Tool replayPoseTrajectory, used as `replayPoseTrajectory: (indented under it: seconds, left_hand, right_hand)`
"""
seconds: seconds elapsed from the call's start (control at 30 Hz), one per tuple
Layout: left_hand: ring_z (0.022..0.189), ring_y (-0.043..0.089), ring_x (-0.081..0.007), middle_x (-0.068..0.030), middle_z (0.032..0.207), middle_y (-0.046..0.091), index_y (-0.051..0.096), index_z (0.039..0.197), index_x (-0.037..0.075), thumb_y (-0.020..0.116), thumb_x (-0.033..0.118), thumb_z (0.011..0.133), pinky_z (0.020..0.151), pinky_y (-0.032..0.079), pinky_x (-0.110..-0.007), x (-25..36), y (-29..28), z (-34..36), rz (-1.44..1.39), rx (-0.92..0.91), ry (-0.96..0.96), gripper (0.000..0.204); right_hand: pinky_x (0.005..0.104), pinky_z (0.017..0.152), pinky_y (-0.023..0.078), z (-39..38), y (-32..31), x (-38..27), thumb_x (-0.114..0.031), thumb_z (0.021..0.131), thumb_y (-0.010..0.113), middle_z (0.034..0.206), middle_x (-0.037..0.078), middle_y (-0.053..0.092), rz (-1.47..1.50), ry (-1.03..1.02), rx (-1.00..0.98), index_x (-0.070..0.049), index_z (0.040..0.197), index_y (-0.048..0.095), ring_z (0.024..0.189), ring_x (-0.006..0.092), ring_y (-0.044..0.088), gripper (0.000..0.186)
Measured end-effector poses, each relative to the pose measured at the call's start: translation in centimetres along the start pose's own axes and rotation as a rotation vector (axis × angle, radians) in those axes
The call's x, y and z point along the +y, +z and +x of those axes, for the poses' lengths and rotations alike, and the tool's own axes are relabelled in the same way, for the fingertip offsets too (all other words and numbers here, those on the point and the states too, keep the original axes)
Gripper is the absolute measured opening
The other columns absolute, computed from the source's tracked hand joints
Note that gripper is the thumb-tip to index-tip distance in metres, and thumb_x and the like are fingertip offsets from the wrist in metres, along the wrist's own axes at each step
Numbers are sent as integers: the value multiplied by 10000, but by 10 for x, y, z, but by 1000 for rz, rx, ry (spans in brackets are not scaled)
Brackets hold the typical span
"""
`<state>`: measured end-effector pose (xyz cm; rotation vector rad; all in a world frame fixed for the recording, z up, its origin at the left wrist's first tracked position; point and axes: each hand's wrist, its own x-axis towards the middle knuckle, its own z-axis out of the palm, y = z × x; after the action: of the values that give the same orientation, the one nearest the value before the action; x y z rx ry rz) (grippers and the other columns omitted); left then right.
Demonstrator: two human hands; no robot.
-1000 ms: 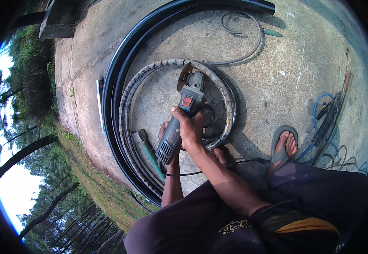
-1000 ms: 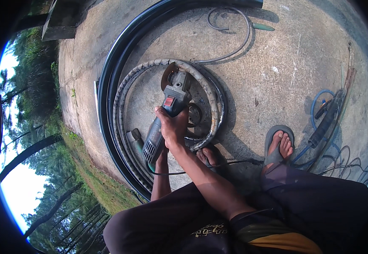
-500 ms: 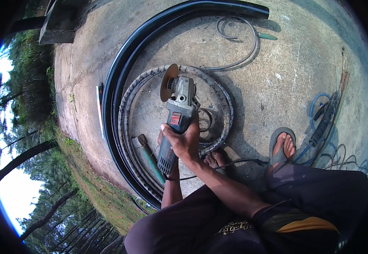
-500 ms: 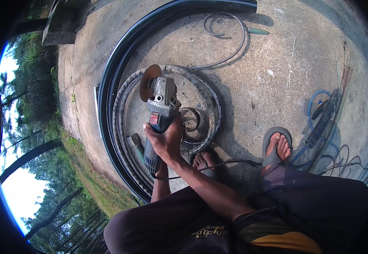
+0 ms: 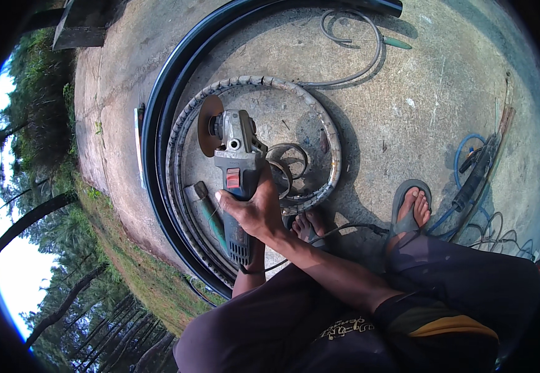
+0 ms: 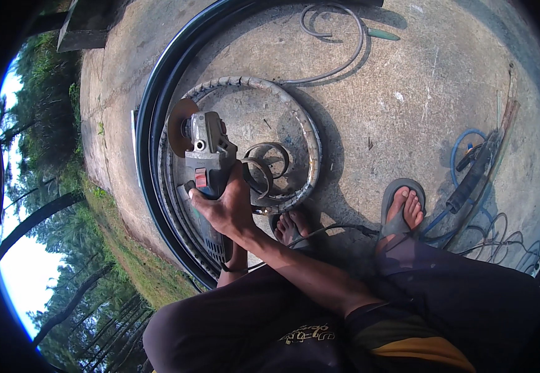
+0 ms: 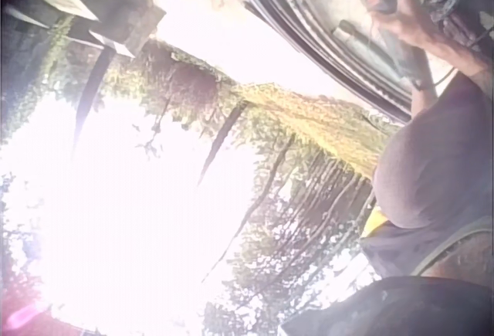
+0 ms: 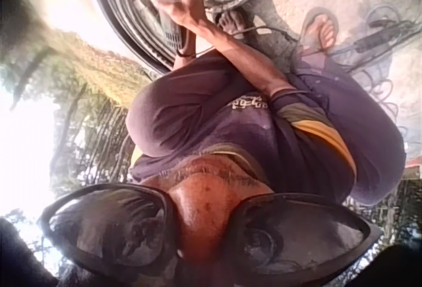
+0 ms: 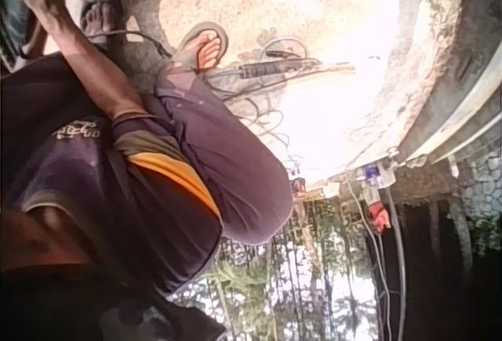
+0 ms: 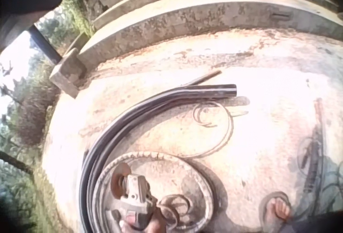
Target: The person welds metal rings together using a welding tool, shifts the metal pieces by hand, and grinds them with an angle grinder.
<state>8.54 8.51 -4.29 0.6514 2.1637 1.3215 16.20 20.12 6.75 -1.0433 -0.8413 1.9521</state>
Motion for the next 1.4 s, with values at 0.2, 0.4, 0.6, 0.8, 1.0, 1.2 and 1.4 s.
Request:
replayPoseTrajectory:
  seconds: [0.2, 0.4, 0.6, 0.8, 1.0, 1.2, 1.4]
  left_hand:
    - [781, 552, -112, -25, 833, 603, 627, 978, 7, 684, 295, 954, 710, 475, -300, 3, 1, 3, 3, -7, -12, 295]
    - [781, 551, -108, -24, 833, 606, 632, 987, 4, 672, 300, 970, 711, 475, -297, 5, 9, 9, 14, -23, -4, 299]
    - [781, 550, -104, -23, 834, 608, 638, 996, 0, 660, 304, 986, 711, 476, -293, 4, 15, 17, 6, -30, -11, 305]
    - [724, 520, -75, -15, 773, 592, 646, 947, 0, 573, 293, 1063, 643, 451, -274, 24, 28, 21, -192, -105, -215, 324]
    - [733, 510, -75, -16, 799, 595, 638, 965, 7, 566, 290, 1066, 655, 454, -273, 35, 28, 22, -87, -127, -142, 309]
    - [743, 516, -66, -3, 824, 586, 624, 943, 18, 570, 335, 1067, 677, 456, -263, 38, 21, 26, -123, -158, -126, 345]
    - [714, 514, -52, 9, 805, 573, 630, 944, 41, 545, 409, 1076, 645, 452, -249, 47, 26, 22, -271, -169, -219, 400]
  right_hand:
    - [366, 939, 495, 0, -3, 5, -102, 761, 817, 1131, 106, 607, -65, -2, 11, -5, 1307, 504, 1017, 195, 601, 637]
    - [333, 820, 540, 3, -8, 14, -85, 780, 804, 981, 103, 636, -34, 14, 116, -17, 1229, 515, 864, 179, 647, 538]
    - [363, 684, 555, 10, -16, 9, -30, 784, 764, 845, 100, 626, 175, 128, 127, 17, 1204, 445, 688, 200, 649, 529]
    - [333, 625, 562, 20, -34, 27, 6, 814, 736, 826, 94, 645, -35, -40, 262, 29, 1165, 432, 647, 173, 665, 464]
    - [318, 737, 557, 14, -29, 16, -60, 775, 780, 889, 85, 672, 139, 121, 281, 31, 1160, 534, 754, 157, 674, 465]
    - [338, 737, 555, 14, -29, 17, -78, 790, 798, 943, 106, 645, 87, 151, 268, 36, 1181, 471, 783, 178, 658, 522]
    - [319, 745, 546, 17, -32, 22, -83, 791, 796, 942, 85, 648, 80, 89, 345, 36, 1100, 548, 799, 154, 647, 414]
